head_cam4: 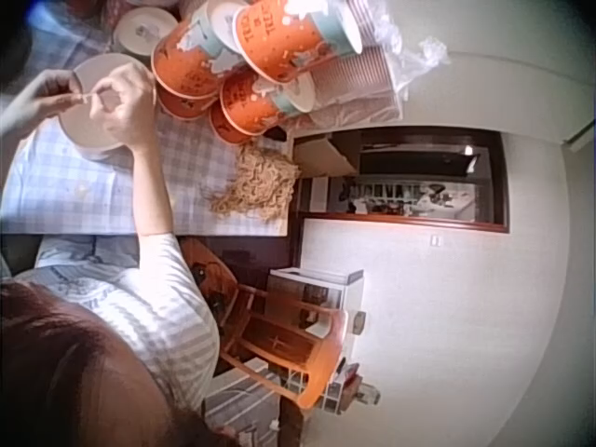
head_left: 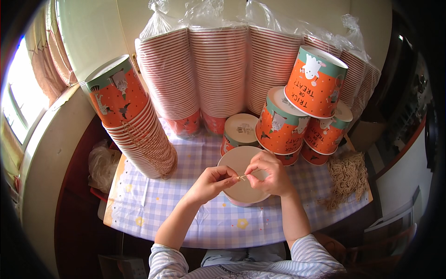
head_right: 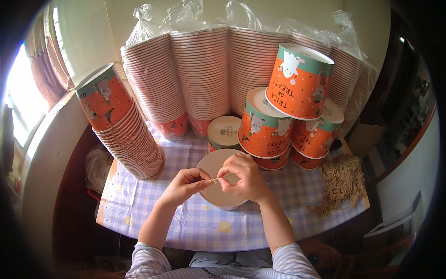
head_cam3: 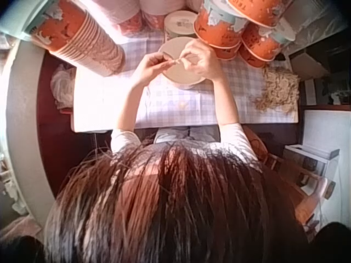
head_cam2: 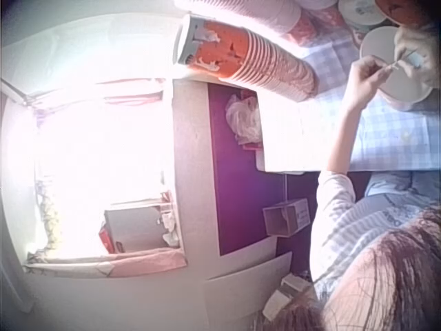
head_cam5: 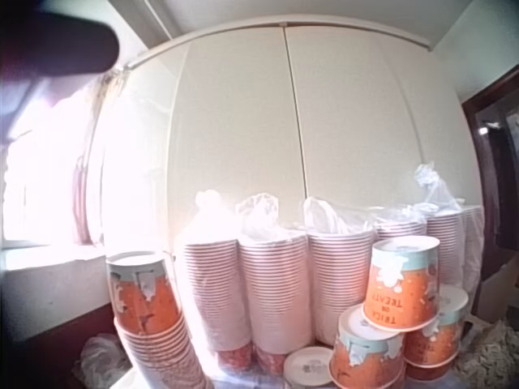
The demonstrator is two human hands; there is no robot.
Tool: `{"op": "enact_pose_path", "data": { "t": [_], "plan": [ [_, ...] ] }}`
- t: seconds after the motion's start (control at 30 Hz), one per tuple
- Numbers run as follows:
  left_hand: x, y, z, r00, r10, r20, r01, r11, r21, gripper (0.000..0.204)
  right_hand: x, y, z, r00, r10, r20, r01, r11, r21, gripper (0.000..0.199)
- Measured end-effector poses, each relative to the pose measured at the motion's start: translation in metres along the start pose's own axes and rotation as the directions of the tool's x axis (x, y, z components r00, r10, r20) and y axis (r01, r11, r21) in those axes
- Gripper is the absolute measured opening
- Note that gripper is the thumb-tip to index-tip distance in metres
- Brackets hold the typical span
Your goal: Attaching elastic strings to paper buckets for packaging.
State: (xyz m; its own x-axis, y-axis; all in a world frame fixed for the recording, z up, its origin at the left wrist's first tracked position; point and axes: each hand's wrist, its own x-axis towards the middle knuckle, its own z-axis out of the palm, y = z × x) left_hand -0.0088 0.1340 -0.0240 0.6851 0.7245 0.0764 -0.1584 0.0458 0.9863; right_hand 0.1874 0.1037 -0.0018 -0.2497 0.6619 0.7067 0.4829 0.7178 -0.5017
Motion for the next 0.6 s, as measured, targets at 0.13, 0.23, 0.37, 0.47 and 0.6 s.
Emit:
{"op": "enact_pose_path", "data": {
  "t": [0.13, 0.23, 0.37, 0.47, 0.6],
  "plan": [
    [0.0, 0.0006, 0.0004, 1.0, 0.001, 0.001, -0.001, 1.0, -0.005, 0.012, 0.0006, -0.0005, 0.0013, 0.999, 0.022, 0.024, -0.023, 0.999, 0.041, 0.011],
    [0.0004, -0.001, 0.0003, 1.0, 0.007, -0.002, -0.007, 1.0, 0.008, 0.012, 0.0005, 0.0, 0.0029, 1.0, 0.008, 0.021, -0.009, 0.999, 0.051, 0.01],
    [0.0003, -0.0019, 0.0, 1.0, 0.011, -0.012, -0.011, 1.0, 0.02, 0.011, 0.0002, -0.0007, 0.0029, 1.0, -0.009, 0.009, 0.009, 0.999, 0.033, 0.01],
    [0.0003, -0.0028, 0.0006, 0.999, 0.03, -0.026, -0.029, 0.999, 0.03, 0.011, 0.0011, -0.0016, 0.0009, 0.999, -0.028, 0.022, 0.027, 0.999, 0.036, 0.011],
    [0.0005, -0.0033, 0.0009, 0.999, 0.042, -0.029, -0.041, 0.998, 0.046, 0.011, -0.0006, 0.0016, -0.0017, 0.996, -0.058, 0.066, 0.053, 0.996, 0.078, 0.013]
  ]
}}
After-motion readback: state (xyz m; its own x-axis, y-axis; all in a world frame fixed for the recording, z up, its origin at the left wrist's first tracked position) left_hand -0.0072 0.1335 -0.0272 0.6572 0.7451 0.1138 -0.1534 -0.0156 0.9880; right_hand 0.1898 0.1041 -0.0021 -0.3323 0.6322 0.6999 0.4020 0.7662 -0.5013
